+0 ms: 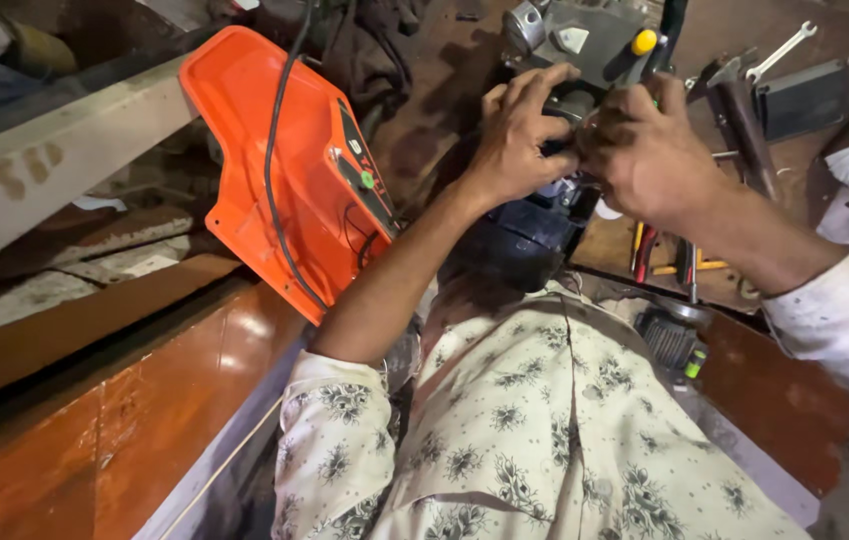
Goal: The person wraps electrical tape around wires on a small motor, then places a metal cover over the motor and secures it with a screwdriver. The person uses a screwdriver to tighten screws on the cover.
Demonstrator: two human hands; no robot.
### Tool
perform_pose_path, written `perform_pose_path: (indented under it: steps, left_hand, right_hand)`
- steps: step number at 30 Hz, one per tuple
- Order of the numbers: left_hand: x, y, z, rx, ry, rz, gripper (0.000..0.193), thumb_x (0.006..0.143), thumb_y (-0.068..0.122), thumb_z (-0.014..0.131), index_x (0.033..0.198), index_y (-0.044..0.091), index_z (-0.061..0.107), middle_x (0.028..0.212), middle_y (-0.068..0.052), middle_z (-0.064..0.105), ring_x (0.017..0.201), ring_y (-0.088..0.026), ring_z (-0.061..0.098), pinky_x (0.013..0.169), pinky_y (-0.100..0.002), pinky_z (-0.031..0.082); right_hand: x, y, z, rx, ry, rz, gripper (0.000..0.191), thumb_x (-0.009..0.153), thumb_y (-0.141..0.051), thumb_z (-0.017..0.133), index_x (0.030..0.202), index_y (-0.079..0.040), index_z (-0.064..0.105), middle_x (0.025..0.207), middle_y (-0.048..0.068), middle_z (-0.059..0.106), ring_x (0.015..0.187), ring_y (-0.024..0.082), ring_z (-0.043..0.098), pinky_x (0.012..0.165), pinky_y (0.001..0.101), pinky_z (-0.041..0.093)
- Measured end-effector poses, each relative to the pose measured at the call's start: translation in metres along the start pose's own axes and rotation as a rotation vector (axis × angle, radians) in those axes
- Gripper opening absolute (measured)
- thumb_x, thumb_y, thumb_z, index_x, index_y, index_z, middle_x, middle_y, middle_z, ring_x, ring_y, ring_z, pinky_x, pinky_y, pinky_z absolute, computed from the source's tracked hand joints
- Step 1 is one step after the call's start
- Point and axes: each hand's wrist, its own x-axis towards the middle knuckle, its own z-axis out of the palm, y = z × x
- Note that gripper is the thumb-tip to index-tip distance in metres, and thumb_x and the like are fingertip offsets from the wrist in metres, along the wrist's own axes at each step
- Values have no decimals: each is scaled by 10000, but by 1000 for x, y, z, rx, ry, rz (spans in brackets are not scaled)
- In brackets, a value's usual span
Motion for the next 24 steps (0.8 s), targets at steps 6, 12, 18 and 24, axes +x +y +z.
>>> perform_pose_path:
  steps: [6,12,18,24]
  left_hand:
    - [-6,-20,18,30,69,-40,161,803,241,773,838,85,751,1508,-76,532,1446,-277,468,1161,-502,356]
    - [-3,16,27,318,46,-52,231,862,276,774,777,63,743,1542,-130,487,1474,-308,407,1169,-579,275]
    - [12,78,28,496,155,-209,266,853,313,776,860,48,747,1554,-229,436,1447,-375,374,1129,-587,266]
    - [-21,181,32,-211,72,-10,441,900,231,836,1279,73,676,1347,-115,653,1312,-308,622,1128,-399,447]
  right_hand:
    - [-106,-22,-67,598,345,-188,272,754,-205,781,989,-70,757,1092,88,724,1176,330,595,1083,541,421]
    - [-151,5,-63,600,431,256,324,802,-152,809,1076,-5,715,1065,172,708,1142,343,644,986,401,435]
    - [-178,-18,-12,933,571,451,276,961,-111,699,1215,-4,696,1185,176,691,1248,322,612,1091,391,451]
    - [-192,-40,17,1032,653,450,280,951,-107,716,1215,-16,702,1206,130,715,1243,269,632,1096,402,464]
